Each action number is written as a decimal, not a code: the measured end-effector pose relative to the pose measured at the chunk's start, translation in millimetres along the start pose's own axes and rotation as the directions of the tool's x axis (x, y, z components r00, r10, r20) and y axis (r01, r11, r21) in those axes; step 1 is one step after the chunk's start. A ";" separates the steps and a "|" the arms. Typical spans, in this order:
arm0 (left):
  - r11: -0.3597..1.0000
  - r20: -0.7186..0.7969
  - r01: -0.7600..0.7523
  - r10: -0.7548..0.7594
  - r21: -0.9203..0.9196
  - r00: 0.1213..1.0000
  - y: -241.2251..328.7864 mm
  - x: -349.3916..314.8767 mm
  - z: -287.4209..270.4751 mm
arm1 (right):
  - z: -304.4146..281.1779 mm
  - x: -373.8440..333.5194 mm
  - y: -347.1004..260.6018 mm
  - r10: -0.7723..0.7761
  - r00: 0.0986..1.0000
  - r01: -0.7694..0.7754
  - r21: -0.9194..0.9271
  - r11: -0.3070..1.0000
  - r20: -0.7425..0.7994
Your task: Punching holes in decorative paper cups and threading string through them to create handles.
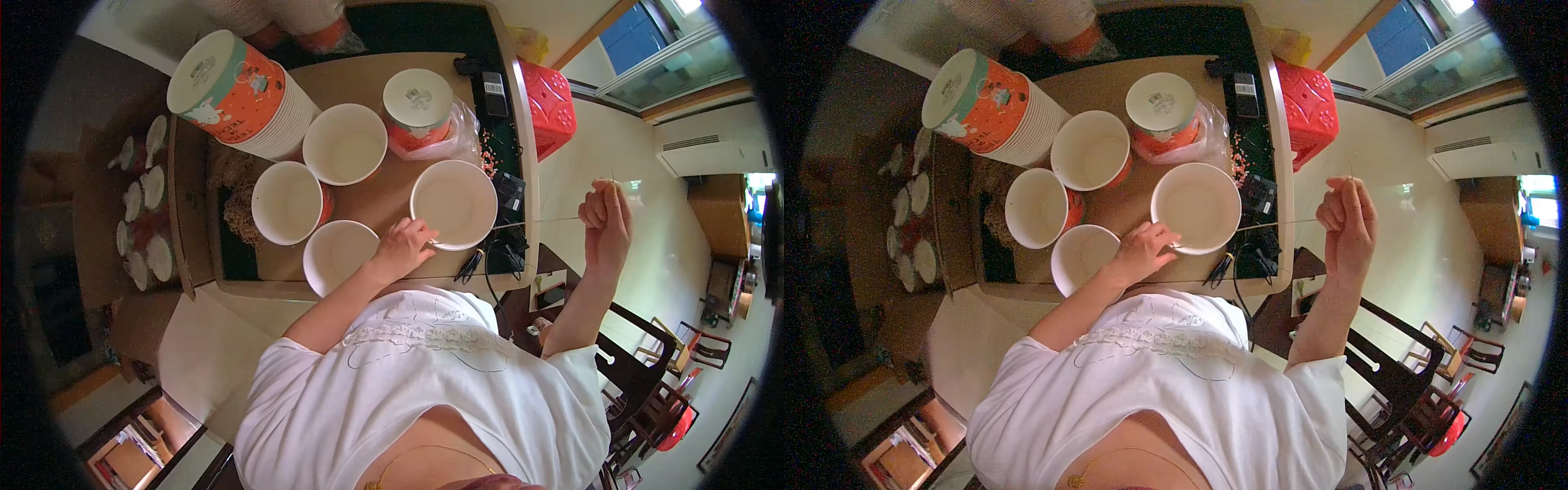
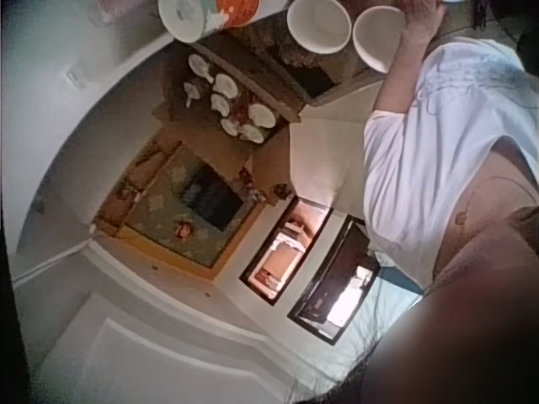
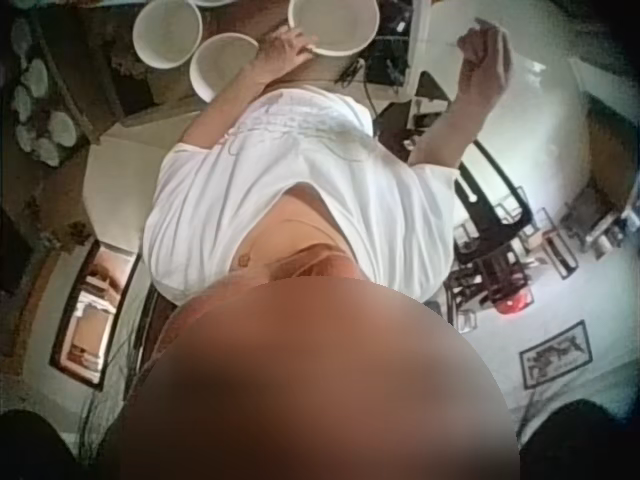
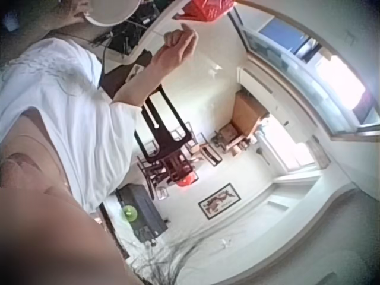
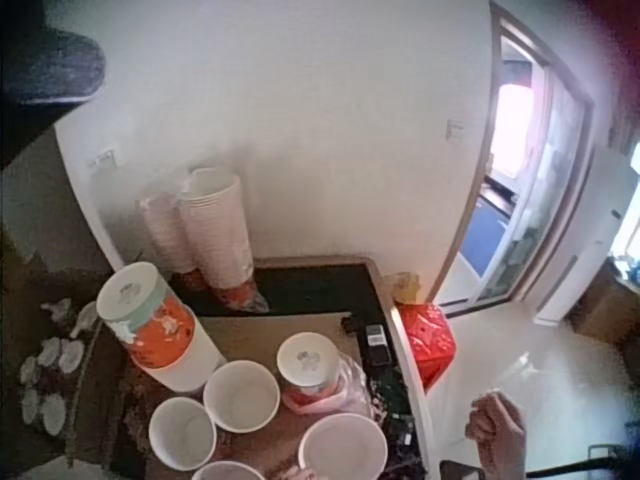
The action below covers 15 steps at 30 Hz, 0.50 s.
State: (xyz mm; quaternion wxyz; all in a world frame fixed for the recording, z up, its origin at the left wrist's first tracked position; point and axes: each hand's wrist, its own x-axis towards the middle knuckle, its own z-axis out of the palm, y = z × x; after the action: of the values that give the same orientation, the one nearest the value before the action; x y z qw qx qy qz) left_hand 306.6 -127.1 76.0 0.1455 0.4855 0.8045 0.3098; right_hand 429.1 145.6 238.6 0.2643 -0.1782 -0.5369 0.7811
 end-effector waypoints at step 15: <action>0.992 0.022 0.058 -0.056 -0.109 0.998 1.3 1.5 0.7 | 44.1 -26.1 117.3 0.416 0.878 -0.062 -0.804 0.591 0.238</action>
State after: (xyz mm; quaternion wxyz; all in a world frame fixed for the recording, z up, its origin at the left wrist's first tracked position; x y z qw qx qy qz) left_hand 307.1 -125.1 76.4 0.1883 0.4566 0.7984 0.3444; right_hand 399.1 63.7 144.9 -0.0652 -0.1817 -0.8323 0.5197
